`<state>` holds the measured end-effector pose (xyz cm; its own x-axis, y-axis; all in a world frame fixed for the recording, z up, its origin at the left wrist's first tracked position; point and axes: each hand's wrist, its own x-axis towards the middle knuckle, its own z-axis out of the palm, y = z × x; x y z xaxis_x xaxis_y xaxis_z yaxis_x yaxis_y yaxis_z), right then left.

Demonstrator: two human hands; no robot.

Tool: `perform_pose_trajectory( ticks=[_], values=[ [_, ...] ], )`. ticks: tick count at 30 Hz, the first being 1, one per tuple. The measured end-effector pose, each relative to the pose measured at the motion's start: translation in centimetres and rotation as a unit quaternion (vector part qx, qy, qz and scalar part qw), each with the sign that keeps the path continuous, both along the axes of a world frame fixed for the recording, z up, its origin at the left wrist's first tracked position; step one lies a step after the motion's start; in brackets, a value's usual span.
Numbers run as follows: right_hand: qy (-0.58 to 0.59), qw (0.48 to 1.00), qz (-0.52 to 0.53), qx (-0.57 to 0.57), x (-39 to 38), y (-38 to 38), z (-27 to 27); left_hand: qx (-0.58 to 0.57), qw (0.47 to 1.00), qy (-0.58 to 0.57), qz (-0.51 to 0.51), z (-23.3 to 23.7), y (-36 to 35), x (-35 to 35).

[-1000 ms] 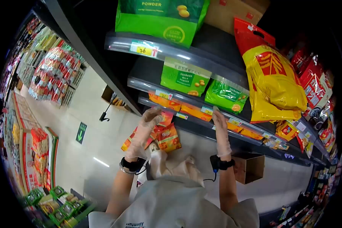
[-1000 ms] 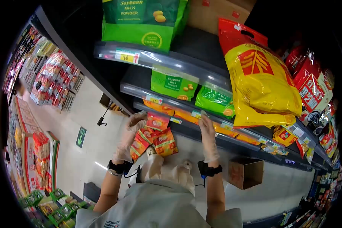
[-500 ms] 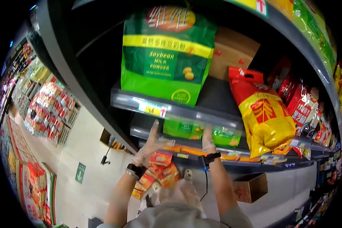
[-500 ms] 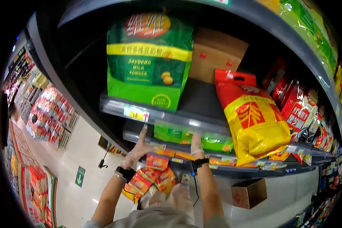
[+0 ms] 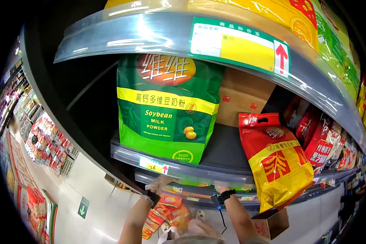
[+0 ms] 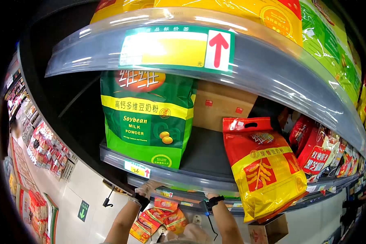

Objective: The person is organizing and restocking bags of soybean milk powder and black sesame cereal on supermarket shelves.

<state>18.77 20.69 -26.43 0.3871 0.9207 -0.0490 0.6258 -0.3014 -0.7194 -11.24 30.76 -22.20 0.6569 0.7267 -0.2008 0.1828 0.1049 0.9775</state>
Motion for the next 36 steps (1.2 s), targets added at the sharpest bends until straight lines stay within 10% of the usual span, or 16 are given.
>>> perform_pose_trajectory(
  ticks=[16, 18, 20, 22, 26, 28, 36],
  values=[
    [0.194, 0.972, 0.075, 0.108, -13.0, 6.3, 5.4, -0.100, 0.934, -0.232, 0.252, -10.2, 6.2, -11.3],
    [0.205, 0.968, 0.069, 0.124, -13.6, 5.5, 5.8, 0.169, 0.949, 0.124, 0.236, -3.0, 3.4, -8.9],
    [0.212, 0.967, 0.033, 0.138, -13.3, 3.6, 6.2, 0.246, 0.902, -0.019, 0.353, -1.8, 1.7, -6.8],
    [0.203, 0.968, -0.037, 0.145, -12.4, 0.8, 6.3, 0.383, 0.796, 0.119, 0.453, -1.5, -1.3, -5.3],
    [0.130, 0.929, -0.320, 0.134, -7.6, -6.1, 6.5, 0.359, 0.882, 0.045, 0.302, 0.4, -6.2, -0.7],
    [0.086, 0.845, -0.377, 0.369, -2.5, -8.2, 2.9, 0.299, 0.935, 0.019, 0.191, 1.6, -7.7, 2.5],
    [0.055, 0.929, -0.345, 0.123, 8.7, -16.2, 2.8, -0.134, 0.980, -0.135, -0.049, 2.9, -9.4, 13.2]
  ],
)
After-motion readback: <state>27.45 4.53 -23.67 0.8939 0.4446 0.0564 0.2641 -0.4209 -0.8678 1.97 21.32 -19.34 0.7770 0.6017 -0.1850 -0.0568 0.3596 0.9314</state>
